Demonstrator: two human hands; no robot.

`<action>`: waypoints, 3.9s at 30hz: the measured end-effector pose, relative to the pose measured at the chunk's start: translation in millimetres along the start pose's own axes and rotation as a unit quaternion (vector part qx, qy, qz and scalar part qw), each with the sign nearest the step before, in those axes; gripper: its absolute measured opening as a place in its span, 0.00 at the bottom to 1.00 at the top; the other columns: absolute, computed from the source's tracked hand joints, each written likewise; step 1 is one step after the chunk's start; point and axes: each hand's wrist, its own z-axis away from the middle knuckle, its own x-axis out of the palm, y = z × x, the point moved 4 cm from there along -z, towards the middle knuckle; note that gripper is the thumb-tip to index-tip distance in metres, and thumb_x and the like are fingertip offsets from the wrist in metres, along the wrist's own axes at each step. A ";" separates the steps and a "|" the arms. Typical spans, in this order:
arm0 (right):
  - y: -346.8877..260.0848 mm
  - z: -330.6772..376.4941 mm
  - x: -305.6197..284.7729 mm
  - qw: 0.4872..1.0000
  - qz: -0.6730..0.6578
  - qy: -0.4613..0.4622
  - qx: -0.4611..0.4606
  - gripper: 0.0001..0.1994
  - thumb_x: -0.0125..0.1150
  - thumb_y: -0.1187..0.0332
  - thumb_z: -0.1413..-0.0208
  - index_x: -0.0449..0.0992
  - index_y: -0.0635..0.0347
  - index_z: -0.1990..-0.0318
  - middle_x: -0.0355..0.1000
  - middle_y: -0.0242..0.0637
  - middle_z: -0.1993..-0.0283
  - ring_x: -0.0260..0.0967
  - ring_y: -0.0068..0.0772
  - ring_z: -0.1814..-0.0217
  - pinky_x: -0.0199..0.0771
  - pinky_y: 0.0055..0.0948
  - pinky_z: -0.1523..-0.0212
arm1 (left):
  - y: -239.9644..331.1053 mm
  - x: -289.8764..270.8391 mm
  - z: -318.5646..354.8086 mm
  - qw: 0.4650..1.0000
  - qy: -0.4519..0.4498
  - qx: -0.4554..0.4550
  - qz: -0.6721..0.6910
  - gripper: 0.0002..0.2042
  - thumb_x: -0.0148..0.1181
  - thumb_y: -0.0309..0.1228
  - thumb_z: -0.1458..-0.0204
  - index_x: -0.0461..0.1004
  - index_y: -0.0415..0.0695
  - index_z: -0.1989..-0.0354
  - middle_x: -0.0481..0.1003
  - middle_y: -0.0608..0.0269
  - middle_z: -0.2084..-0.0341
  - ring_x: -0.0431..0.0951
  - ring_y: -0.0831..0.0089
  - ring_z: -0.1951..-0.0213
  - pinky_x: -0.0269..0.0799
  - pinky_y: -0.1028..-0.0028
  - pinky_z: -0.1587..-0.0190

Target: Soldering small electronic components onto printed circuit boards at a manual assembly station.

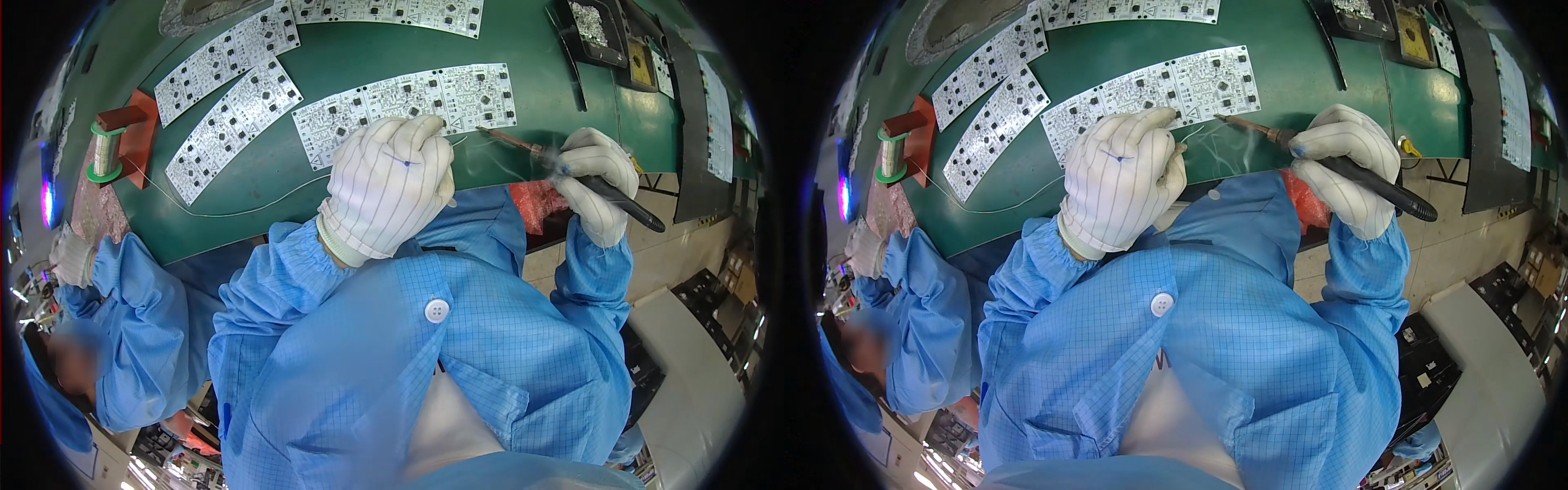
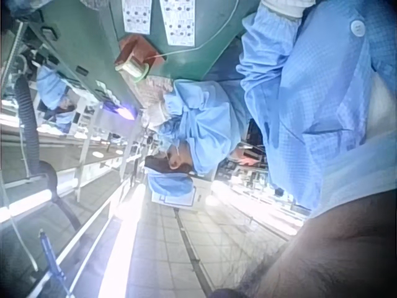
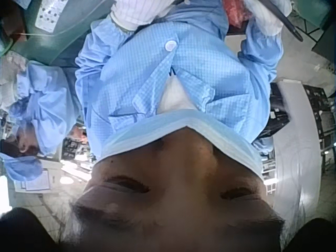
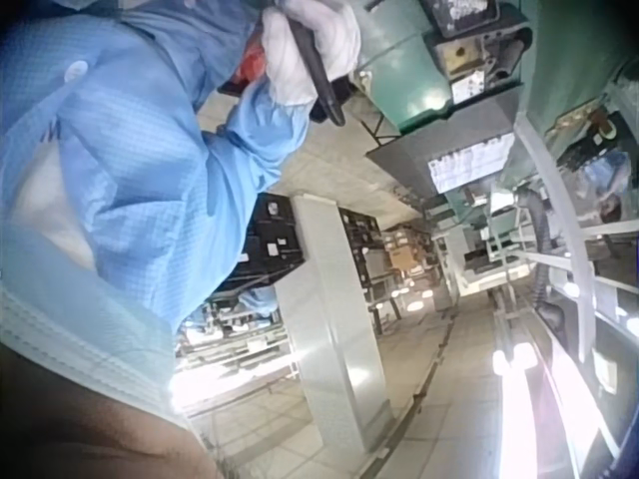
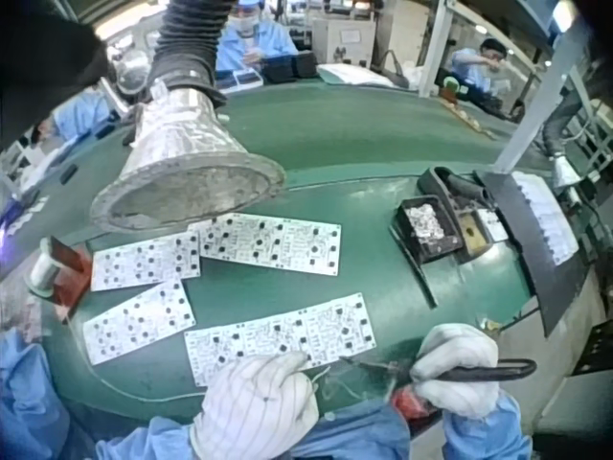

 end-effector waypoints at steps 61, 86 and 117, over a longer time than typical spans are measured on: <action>-11.6 -13.2 58.5 0.980 -0.079 0.159 0.093 0.15 0.65 0.82 0.52 0.72 0.63 0.56 0.74 0.44 0.60 0.74 0.27 0.65 0.77 0.26 0.62 | -40.4 -41.3 18.5 0.991 0.030 -0.129 -0.028 0.09 0.67 0.25 0.58 0.75 0.46 0.68 0.76 0.64 0.69 0.77 0.69 0.73 0.74 0.72 0.72; 15.4 -8.9 52.7 0.944 -0.181 0.183 0.207 0.09 0.60 0.78 0.52 0.74 0.66 0.61 0.73 0.41 0.69 0.71 0.25 0.73 0.73 0.24 0.70 | -34.9 -39.7 34.3 0.992 -0.008 -0.111 0.059 0.11 0.70 0.24 0.62 0.74 0.45 0.71 0.77 0.62 0.68 0.78 0.66 0.71 0.74 0.70 0.70; 5.2 -12.8 58.8 0.970 -0.120 0.175 0.116 0.08 0.60 0.80 0.52 0.73 0.64 0.62 0.72 0.40 0.67 0.68 0.25 0.73 0.70 0.23 0.70 | -54.1 -70.9 57.8 0.984 -0.002 -0.166 0.064 0.06 0.64 0.19 0.57 0.74 0.39 0.71 0.81 0.52 0.64 0.82 0.60 0.70 0.78 0.68 0.66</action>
